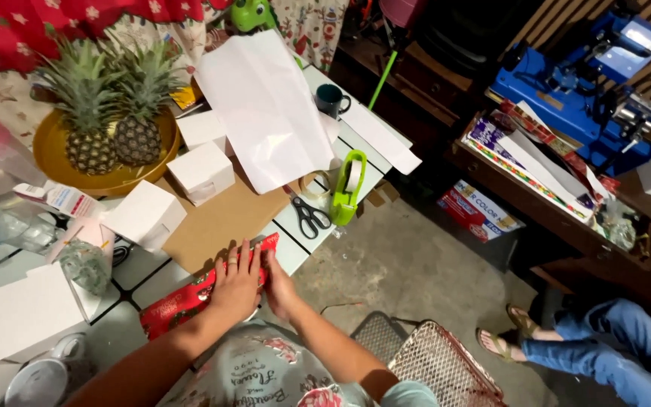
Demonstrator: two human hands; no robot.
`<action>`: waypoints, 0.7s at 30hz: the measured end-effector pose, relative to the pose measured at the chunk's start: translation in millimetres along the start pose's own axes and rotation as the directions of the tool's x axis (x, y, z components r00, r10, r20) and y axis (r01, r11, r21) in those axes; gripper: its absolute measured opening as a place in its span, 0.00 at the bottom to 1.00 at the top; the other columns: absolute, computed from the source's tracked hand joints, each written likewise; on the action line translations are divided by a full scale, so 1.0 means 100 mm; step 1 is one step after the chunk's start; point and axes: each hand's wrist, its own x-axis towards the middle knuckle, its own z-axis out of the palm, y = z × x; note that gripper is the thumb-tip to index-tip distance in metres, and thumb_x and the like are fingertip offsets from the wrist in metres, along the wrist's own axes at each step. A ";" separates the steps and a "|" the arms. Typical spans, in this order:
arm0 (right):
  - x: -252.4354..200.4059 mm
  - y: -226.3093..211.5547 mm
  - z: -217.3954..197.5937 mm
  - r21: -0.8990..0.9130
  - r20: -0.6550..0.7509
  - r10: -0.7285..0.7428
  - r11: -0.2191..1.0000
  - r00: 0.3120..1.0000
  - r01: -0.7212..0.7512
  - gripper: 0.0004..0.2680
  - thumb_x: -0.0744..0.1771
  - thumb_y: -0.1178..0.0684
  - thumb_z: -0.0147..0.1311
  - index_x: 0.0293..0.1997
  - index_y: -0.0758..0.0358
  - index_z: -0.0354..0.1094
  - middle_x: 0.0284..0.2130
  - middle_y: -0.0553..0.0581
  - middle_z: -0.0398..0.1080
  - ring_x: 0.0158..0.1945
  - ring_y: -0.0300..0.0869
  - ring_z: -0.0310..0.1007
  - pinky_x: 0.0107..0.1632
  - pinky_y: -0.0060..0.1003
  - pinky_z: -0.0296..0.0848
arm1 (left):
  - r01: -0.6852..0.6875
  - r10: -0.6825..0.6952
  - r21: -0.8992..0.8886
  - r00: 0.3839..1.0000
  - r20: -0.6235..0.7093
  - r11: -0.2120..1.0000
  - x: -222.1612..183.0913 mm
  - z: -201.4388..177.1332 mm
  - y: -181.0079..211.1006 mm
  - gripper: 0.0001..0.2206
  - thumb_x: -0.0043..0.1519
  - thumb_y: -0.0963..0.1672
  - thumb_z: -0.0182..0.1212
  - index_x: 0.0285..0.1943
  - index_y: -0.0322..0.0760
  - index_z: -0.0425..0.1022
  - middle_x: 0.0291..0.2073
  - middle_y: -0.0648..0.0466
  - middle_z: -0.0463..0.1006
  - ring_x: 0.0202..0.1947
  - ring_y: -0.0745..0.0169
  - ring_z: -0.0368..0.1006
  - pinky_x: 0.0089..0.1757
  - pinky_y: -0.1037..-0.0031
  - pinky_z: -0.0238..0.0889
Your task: Wrapping a small gift box with decorative red paper and using scissors to cut the paper to size.
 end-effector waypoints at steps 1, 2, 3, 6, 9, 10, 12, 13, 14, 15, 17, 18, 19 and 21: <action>0.00 0.00 0.00 0.002 -0.007 0.000 1.000 1.000 0.000 0.29 0.71 0.28 0.42 0.75 0.58 0.51 0.73 0.63 0.50 0.76 0.54 0.47 0.75 0.53 0.46 | -0.007 0.007 0.000 1.000 0.003 1.000 -0.02 0.03 0.01 0.54 0.55 0.52 0.70 0.82 0.37 0.30 0.79 0.39 0.32 0.76 0.36 0.37 0.65 0.42 0.37; 0.02 -0.03 0.01 0.080 0.012 0.034 0.996 0.999 -0.035 0.30 0.70 0.26 0.42 0.76 0.56 0.48 0.73 0.66 0.49 0.75 0.57 0.49 0.73 0.55 0.50 | -0.003 0.003 0.000 1.000 -0.001 1.000 -0.01 0.03 0.00 0.54 0.55 0.52 0.70 0.82 0.37 0.30 0.79 0.39 0.31 0.75 0.36 0.37 0.65 0.42 0.38; 0.05 -0.06 0.02 0.156 0.034 0.066 0.985 0.997 -0.071 0.32 0.70 0.24 0.42 0.78 0.54 0.46 0.73 0.69 0.48 0.74 0.59 0.51 0.72 0.57 0.54 | 0.000 0.000 0.000 1.000 -0.005 1.000 0.00 0.03 0.00 0.54 0.55 0.52 0.70 0.82 0.37 0.29 0.79 0.38 0.30 0.75 0.36 0.37 0.64 0.42 0.38; 0.19 0.11 -0.13 0.168 0.043 0.055 0.984 0.998 -0.061 0.31 0.69 0.23 0.45 0.76 0.53 0.49 0.71 0.71 0.53 0.72 0.60 0.56 0.70 0.58 0.57 | -0.009 0.009 -0.013 1.000 -0.029 1.000 0.02 0.08 -0.03 0.54 0.55 0.53 0.70 0.82 0.37 0.29 0.78 0.36 0.31 0.74 0.35 0.39 0.64 0.42 0.40; 0.37 0.32 -0.32 0.235 -0.064 -0.081 0.967 0.995 0.094 0.27 0.71 0.29 0.39 0.67 0.63 0.63 0.63 0.68 0.65 0.66 0.56 0.65 0.69 0.51 0.60 | -0.017 0.015 -0.033 0.999 -0.043 0.999 0.01 0.07 -0.05 0.53 0.56 0.52 0.69 0.82 0.37 0.30 0.78 0.37 0.32 0.74 0.35 0.39 0.63 0.43 0.40; 0.39 0.42 -0.45 0.238 -0.064 -0.082 0.967 0.995 0.095 0.27 0.71 0.29 0.39 0.67 0.63 0.63 0.63 0.68 0.65 0.66 0.56 0.65 0.69 0.51 0.60 | -0.017 0.016 -0.030 0.999 -0.042 0.999 0.02 0.11 -0.07 0.53 0.56 0.52 0.69 0.82 0.37 0.30 0.78 0.37 0.32 0.74 0.35 0.39 0.63 0.43 0.40; 0.41 0.60 -0.73 0.131 -0.201 -0.171 0.971 0.965 0.200 0.16 0.73 0.46 0.39 0.58 0.67 0.70 0.50 0.59 0.74 0.51 0.45 0.71 0.60 0.41 0.68 | -0.026 0.022 -0.046 0.995 -0.101 0.999 0.05 0.19 -0.07 0.53 0.54 0.52 0.70 0.82 0.38 0.32 0.78 0.37 0.32 0.76 0.36 0.35 0.65 0.43 0.34; 0.37 0.74 -0.75 0.134 -0.207 -0.171 0.970 0.963 0.201 0.16 0.73 0.46 0.39 0.58 0.67 0.70 0.50 0.59 0.74 0.51 0.45 0.71 0.60 0.41 0.68 | -0.032 0.028 -0.044 0.995 -0.098 0.999 0.02 0.21 -0.06 0.53 0.54 0.52 0.70 0.82 0.38 0.32 0.78 0.37 0.32 0.76 0.36 0.35 0.65 0.43 0.34; 0.35 0.85 -0.78 -0.079 -0.164 -0.248 0.968 0.955 0.238 0.15 0.67 0.59 0.39 0.54 0.66 0.72 0.44 0.57 0.74 0.43 0.42 0.70 0.47 0.33 0.68 | -0.035 0.041 0.039 0.984 -0.172 0.999 0.01 0.23 -0.05 0.54 0.52 0.52 0.71 0.81 0.37 0.34 0.78 0.38 0.36 0.76 0.37 0.36 0.67 0.45 0.34; 0.32 0.96 -0.80 -0.287 -0.106 -0.312 0.919 0.944 0.272 0.19 0.60 0.72 0.38 0.50 0.66 0.75 0.39 0.54 0.75 0.35 0.38 0.70 0.33 0.26 0.68 | -0.031 0.060 0.121 0.968 -0.244 0.992 0.00 0.24 -0.04 0.55 0.49 0.53 0.72 0.81 0.36 0.36 0.78 0.38 0.39 0.77 0.39 0.37 0.68 0.46 0.34; 0.41 1.06 -0.88 -0.286 -0.079 -0.356 0.903 0.931 0.321 0.21 0.58 0.73 0.38 0.48 0.65 0.75 0.33 0.54 0.72 0.32 0.38 0.68 0.31 0.26 0.67 | -0.122 0.185 0.170 0.885 -0.428 0.978 -0.07 0.26 0.00 0.42 0.54 0.49 0.63 0.78 0.37 0.47 0.77 0.41 0.47 0.75 0.41 0.44 0.67 0.46 0.39; 0.43 1.14 -0.92 -0.282 -0.053 -0.394 0.887 0.918 0.364 0.22 0.56 0.75 0.37 0.47 0.64 0.76 0.28 0.54 0.70 0.28 0.38 0.66 0.28 0.27 0.66 | -0.196 0.299 0.234 0.756 -0.583 0.952 -0.13 0.28 0.01 0.32 0.59 0.45 0.54 0.75 0.38 0.57 0.75 0.43 0.55 0.74 0.43 0.52 0.66 0.46 0.45; 0.62 1.37 -1.20 -0.280 -0.056 -0.386 0.891 0.921 0.357 0.22 0.56 0.75 0.37 0.47 0.64 0.76 0.28 0.54 0.70 0.28 0.38 0.66 0.28 0.27 0.66 | -0.198 0.298 0.232 0.761 -0.576 0.952 -0.18 0.26 0.05 0.32 0.59 0.45 0.54 0.75 0.38 0.57 0.75 0.43 0.55 0.74 0.43 0.52 0.66 0.46 0.45; 0.99 1.85 -1.75 -0.577 0.225 -0.570 0.576 0.791 0.579 0.06 0.68 0.53 0.57 0.48 0.59 0.74 0.45 0.54 0.77 0.48 0.38 0.75 0.54 0.36 0.76 | -0.454 0.552 0.319 0.729 -0.405 0.832 -0.26 0.21 0.12 0.34 0.44 0.36 0.63 0.66 0.31 0.67 0.62 0.40 0.69 0.55 0.46 0.68 0.51 0.60 0.65</action>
